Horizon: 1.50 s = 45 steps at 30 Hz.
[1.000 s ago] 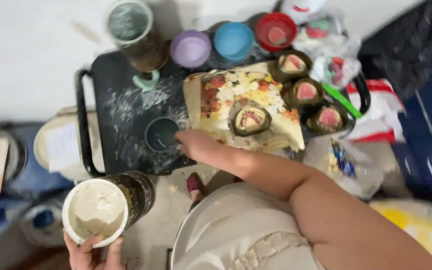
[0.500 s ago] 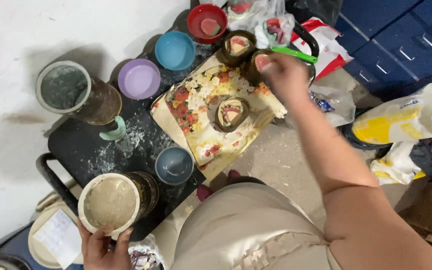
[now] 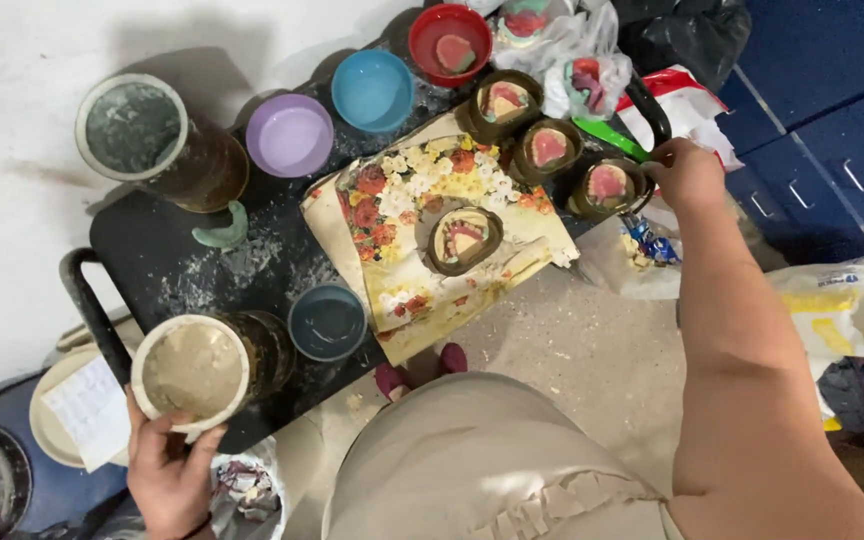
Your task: The person scoops a white powder from a large bag into a small container using their hand. They then add water from a purple bowl and mix the ingredients with a green spatula to form a dough-like mixture.
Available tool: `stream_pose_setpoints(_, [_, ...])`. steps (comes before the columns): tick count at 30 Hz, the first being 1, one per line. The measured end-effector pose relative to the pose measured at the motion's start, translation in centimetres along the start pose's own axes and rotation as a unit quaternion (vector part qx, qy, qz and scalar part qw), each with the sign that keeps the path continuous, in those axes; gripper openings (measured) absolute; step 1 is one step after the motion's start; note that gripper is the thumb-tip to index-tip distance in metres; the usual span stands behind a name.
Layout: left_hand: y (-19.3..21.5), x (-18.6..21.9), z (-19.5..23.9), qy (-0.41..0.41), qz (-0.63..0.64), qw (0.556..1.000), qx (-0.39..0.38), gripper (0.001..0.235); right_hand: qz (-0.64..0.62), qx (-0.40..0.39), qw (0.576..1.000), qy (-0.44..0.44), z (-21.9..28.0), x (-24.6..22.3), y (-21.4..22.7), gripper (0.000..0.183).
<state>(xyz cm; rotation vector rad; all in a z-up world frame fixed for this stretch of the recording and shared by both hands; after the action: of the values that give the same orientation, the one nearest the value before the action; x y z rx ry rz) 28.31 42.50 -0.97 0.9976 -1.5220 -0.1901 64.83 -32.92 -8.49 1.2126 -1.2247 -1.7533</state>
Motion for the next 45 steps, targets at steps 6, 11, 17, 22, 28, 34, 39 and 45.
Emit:
stream_pose_setpoints(6, [-0.2,3.2,0.7,0.085,-0.053,0.995,0.003,0.056,-0.03,-0.006,0.999,0.012,-0.7,0.2,-0.6,0.022])
stream_pose_setpoints(11, [-1.2,6.2,1.1,0.037,-0.097,0.993,0.053,0.055,-0.076,-0.033,0.996,0.023,-0.2,0.3,1.1,0.034])
stream_pose_setpoints(17, [-4.2,2.3,2.4,0.095,-0.117,0.98,0.13,0.052,-0.141,0.005,0.988,0.058,1.9,5.2,5.5,0.027])
stream_pose_setpoints(22, [-4.2,3.1,1.6,0.001,-0.088,0.973,0.211,0.052,-0.404,-0.016,0.904,0.139,-2.6,13.9,-1.6,0.044])
stream_pose_setpoints(28, [-1.6,5.0,-0.6,-0.026,-0.039,0.989,0.143,0.052,-0.541,-0.049,0.805,0.239,19.2,-16.4,2.5,0.026])
stream_pose_setpoints(34, [0.4,8.7,-2.3,-0.182,-0.041,0.982,0.002,0.05,-0.615,-0.143,0.719,0.289,30.0,-35.2,0.1,0.018])
stream_pose_setpoints(39, [0.6,7.7,-3.8,-0.183,0.008,0.982,-0.035,0.048,-0.351,-0.048,0.681,0.641,34.4,-42.9,-4.0,0.028])
stream_pose_setpoints(45, [0.1,8.1,-5.7,-0.198,0.009,0.972,-0.125,0.044,-0.393,-0.147,0.764,0.49,33.9,-43.4,-7.8,0.02])
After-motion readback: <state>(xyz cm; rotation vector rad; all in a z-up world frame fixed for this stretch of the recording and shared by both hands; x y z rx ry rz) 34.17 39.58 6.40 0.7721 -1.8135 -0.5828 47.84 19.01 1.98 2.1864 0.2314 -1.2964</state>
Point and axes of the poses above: each hand's wrist, its own z-axis away from the middle knuckle, its own y-axis out of the back of the hand, x = y × z, the point moved 7 cm from there along -z, towards the middle knuckle, and after that the axes turned 4 degrees about x, right-handed, at the moved point
